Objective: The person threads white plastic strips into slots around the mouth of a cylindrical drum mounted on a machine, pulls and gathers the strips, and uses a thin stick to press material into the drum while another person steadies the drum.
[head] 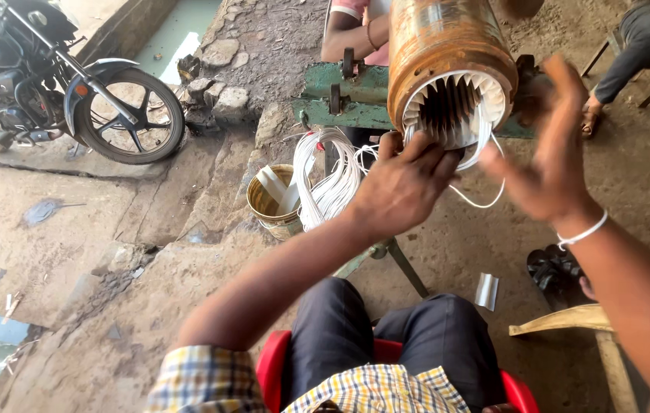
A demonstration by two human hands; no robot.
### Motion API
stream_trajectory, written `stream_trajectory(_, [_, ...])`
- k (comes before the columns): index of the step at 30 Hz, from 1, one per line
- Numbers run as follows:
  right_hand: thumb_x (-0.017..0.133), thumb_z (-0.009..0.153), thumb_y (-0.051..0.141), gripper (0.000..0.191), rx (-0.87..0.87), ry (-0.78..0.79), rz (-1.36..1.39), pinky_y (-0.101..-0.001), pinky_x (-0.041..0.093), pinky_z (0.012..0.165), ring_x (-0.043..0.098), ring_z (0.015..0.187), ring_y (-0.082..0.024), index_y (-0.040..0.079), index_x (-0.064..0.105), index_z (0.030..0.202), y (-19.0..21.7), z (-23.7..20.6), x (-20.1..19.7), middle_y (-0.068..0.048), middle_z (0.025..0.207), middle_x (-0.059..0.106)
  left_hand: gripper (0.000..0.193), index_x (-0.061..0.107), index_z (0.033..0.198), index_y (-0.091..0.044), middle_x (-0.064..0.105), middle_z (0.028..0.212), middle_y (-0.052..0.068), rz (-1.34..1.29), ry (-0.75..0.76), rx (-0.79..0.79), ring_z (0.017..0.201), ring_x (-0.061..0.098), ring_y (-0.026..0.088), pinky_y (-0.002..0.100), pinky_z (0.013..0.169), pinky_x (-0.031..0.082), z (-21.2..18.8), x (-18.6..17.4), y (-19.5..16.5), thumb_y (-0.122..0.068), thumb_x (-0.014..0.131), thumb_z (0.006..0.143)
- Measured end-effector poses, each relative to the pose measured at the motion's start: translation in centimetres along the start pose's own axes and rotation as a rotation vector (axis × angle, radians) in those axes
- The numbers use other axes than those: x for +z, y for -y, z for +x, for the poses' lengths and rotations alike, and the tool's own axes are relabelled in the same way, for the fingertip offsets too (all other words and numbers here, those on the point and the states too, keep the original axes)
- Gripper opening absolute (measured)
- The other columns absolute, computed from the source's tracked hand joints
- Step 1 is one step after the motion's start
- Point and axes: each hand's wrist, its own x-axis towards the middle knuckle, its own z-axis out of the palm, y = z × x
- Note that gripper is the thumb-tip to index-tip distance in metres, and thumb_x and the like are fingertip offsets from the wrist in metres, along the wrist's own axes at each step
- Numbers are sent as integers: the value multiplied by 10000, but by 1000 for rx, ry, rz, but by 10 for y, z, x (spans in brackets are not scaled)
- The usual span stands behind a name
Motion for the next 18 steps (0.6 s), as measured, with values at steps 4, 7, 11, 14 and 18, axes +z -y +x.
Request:
stream_trajectory(4, [690, 1042, 219, 840, 257, 136, -302, -466, 495, 1140, 607, 1372, -390, -35, 141, 1624, -19, -1, 15, -274, 1511, 561, 252, 630, 1165, -141, 636, 1078, -23, 64, -44, -74, 1150, 499, 190, 501, 983, 402, -2, 22, -10, -326, 597, 997])
stream_trajectory(7, [637, 1002, 162, 838, 340, 74, -328, -431, 554, 1029, 679, 1259, -378, -59, 123, 1627, -27, -11, 21, -284, 1406, 634, 221, 627, 1147, -171, 625, 1072, -39, 145, -129, -47, 1117, 503, 170, 485, 968, 371, -7, 37, -7, -342, 595, 1009])
stream_trajectory(11, [626, 1022, 74, 831, 204, 38, -333, -455, 541, 1067, 658, 1319, -416, -86, 88, 1635, -29, -22, 26, -319, 1426, 616, 205, 609, 1131, -197, 622, 1106, -35, 260, -283, 0, 1131, 533, 156, 449, 964, 339, -13, 54, -1, -379, 599, 1037])
stream_trajectory(14, [617, 1026, 61, 823, 176, 28, -356, -451, 537, 1083, 652, 1338, -423, -69, 95, 1648, -28, -23, 26, -316, 1418, 602, 204, 598, 1105, -212, 631, 1150, -27, 287, -325, 7, 1160, 551, 157, 453, 973, 344, -10, 63, 1, -406, 608, 1042])
stream_trajectory(18, [629, 1044, 95, 801, 119, 25, -362, -434, 538, 1093, 664, 1325, -390, -41, 118, 1646, -28, -21, 24, -290, 1461, 589, 234, 627, 1204, -204, 643, 1193, -19, 151, -145, 51, 1159, 540, 196, 454, 963, 379, -12, 54, 5, -390, 644, 1064])
